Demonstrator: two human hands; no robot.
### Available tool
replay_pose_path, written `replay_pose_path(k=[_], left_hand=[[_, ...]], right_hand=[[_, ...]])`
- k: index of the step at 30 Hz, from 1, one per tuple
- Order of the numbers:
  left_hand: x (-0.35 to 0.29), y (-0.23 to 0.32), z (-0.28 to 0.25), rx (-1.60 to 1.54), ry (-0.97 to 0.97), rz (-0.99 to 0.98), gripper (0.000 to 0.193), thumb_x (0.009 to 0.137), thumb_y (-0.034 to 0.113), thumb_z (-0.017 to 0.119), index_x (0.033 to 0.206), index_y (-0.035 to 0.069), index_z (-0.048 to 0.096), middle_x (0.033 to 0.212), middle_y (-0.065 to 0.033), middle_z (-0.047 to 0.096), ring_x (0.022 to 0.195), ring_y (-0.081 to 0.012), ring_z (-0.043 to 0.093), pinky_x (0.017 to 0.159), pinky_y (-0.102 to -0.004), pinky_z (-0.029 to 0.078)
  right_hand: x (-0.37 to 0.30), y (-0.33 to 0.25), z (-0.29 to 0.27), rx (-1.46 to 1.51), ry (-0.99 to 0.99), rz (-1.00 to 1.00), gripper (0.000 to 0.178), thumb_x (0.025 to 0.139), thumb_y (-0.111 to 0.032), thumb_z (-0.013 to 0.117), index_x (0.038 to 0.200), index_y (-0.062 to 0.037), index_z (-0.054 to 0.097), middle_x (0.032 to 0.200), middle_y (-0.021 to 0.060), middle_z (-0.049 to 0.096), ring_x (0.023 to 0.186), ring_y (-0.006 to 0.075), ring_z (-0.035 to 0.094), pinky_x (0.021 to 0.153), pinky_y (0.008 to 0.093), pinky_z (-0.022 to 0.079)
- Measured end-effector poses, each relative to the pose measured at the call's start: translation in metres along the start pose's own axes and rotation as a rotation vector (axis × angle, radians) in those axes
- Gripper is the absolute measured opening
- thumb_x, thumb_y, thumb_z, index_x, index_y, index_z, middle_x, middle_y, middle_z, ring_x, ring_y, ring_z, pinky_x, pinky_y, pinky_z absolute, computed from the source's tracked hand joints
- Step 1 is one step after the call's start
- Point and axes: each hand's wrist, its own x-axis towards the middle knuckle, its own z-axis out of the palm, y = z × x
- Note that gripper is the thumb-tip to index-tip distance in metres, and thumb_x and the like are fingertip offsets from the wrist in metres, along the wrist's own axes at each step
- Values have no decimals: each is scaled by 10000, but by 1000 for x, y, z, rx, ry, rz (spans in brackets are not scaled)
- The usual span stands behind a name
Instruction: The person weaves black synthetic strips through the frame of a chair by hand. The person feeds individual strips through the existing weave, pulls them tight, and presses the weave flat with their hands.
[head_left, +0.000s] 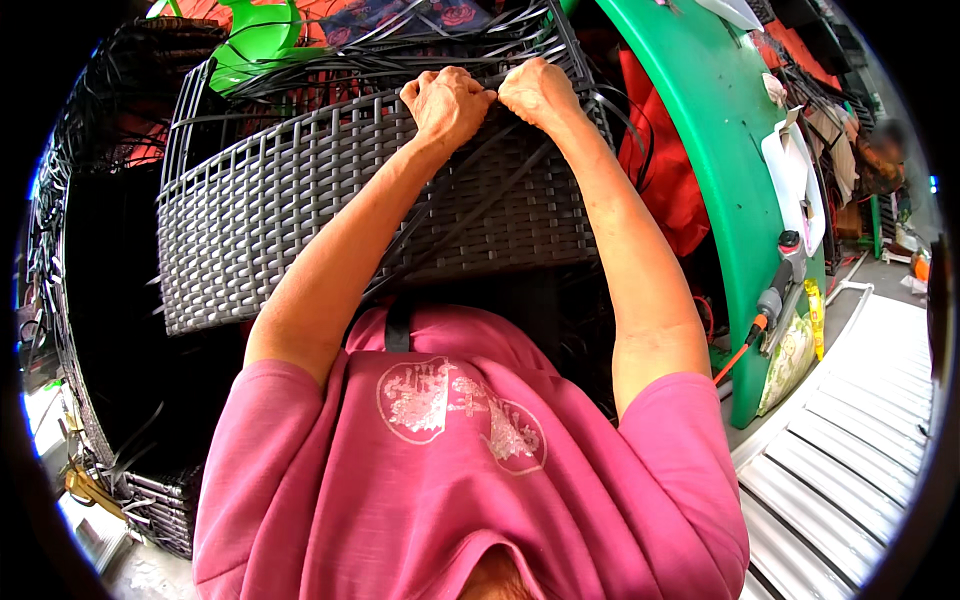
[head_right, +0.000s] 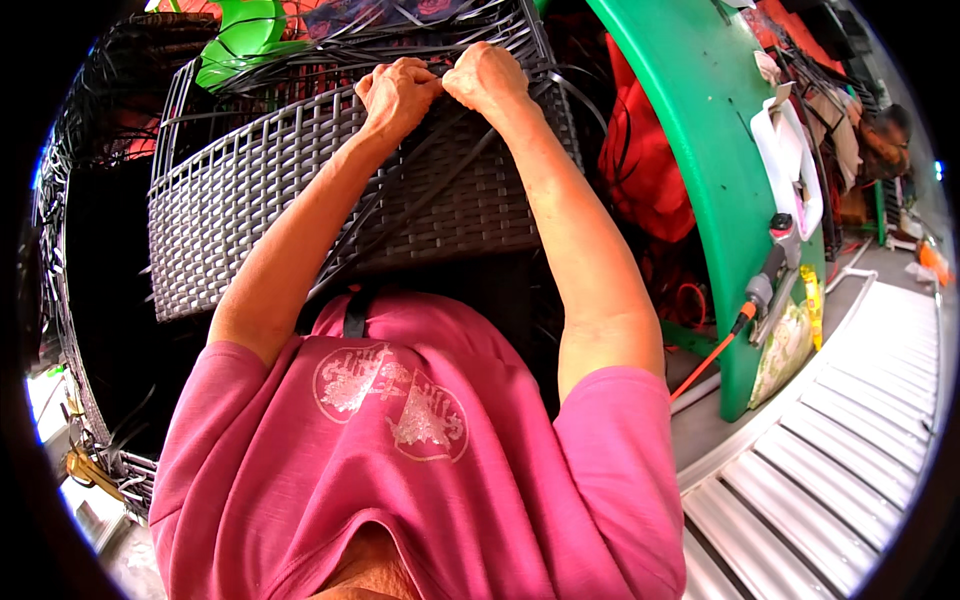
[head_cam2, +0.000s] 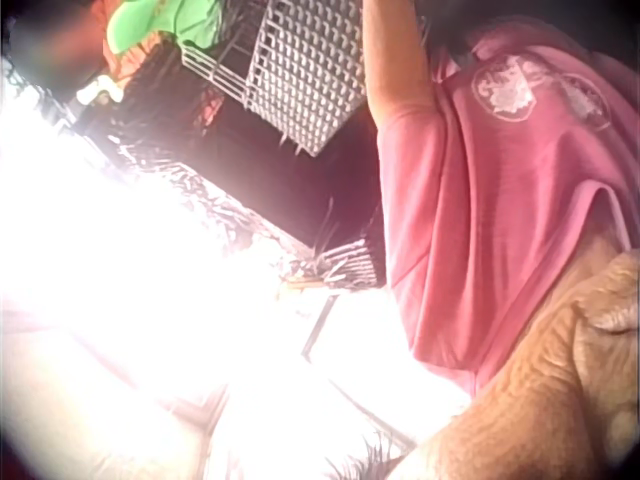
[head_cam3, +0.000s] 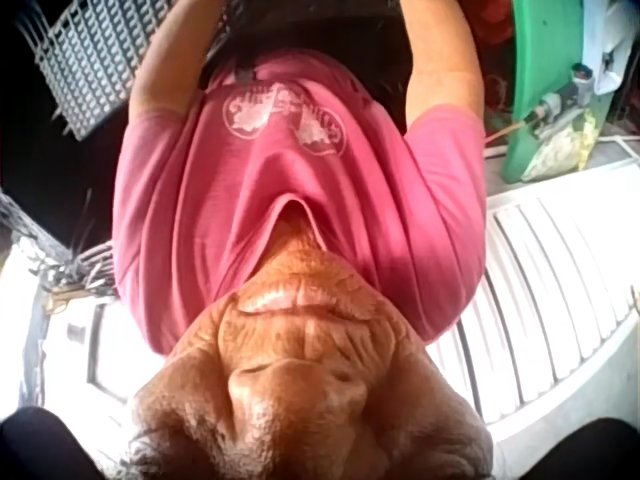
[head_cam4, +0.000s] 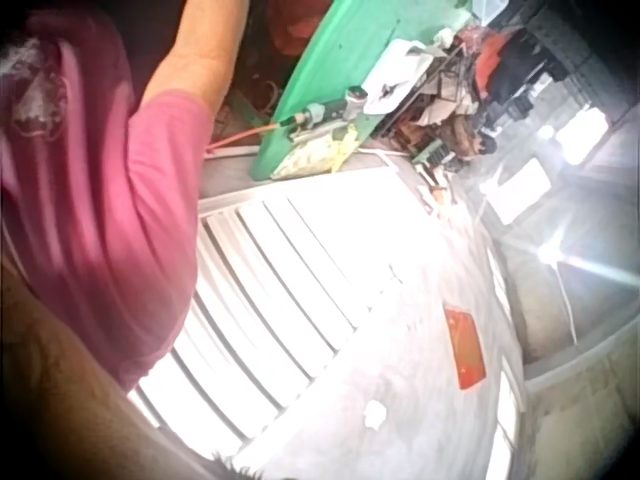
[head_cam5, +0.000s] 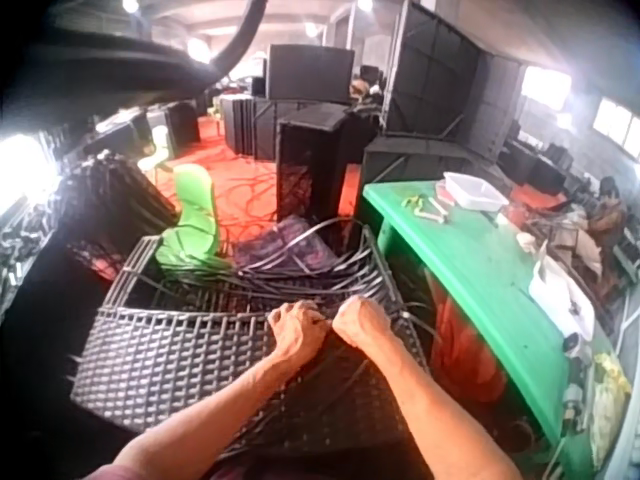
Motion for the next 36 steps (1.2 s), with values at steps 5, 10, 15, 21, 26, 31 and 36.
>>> replay_pose_path(k=[5,10,15,21,26,31,36], left_hand=[[-2,-7,-1,40,-28,60,206,774,305,610,838,151,731,1109,2,616,1052,-227,497,937,-418,241],[3,-4,2,220,-118,122,197,786,297,594,873,177,724,1200,7,568,1095,-234,470,935,-431,247],[4,-1,8,193,-74,59,161,763,271,604,815,189,733,1130,15,610,1054,-212,513,927,-431,261],[13,-9,9,-248,126,-136,112,649,187,685,710,104,730,947,8,675,896,-174,601,878,-349,363],[8,-6,-35,-894,106,-10,36,692,-14,682,727,-21,687,998,-33,609,817,-107,559,736,-244,434],[-7,-21,-48,-820,81,6,85,727,47,685,786,-14,690,972,-40,623,817,-110,561,736,-247,439],[-21,-44,-34,-37,185,155,155,797,200,626,853,81,708,1103,-50,602,1041,-245,520,902,-372,365]], right_hand=[[-16,14,-7,174,250,-176,135,632,-143,578,511,-87,554,419,4,465,406,131,446,419,299,362],[-13,4,-1,108,198,-6,111,667,-175,584,679,-114,677,570,62,605,491,208,554,508,268,442],[4,-5,-5,358,-23,230,176,684,-134,629,825,-76,717,671,94,664,572,149,617,559,255,482],[-23,-10,-23,640,23,166,172,733,-173,688,879,-86,707,754,57,664,631,127,589,560,253,462],[-29,-7,-9,680,431,-167,211,827,-167,650,1022,-91,675,1103,44,597,672,64,582,515,183,466],[-36,-44,-26,1101,8,-4,174,827,-158,652,963,-56,684,800,10,652,604,56,567,515,184,468],[-25,-45,-18,740,156,12,157,725,-184,677,828,-67,697,660,67,656,548,195,614,517,267,513]])
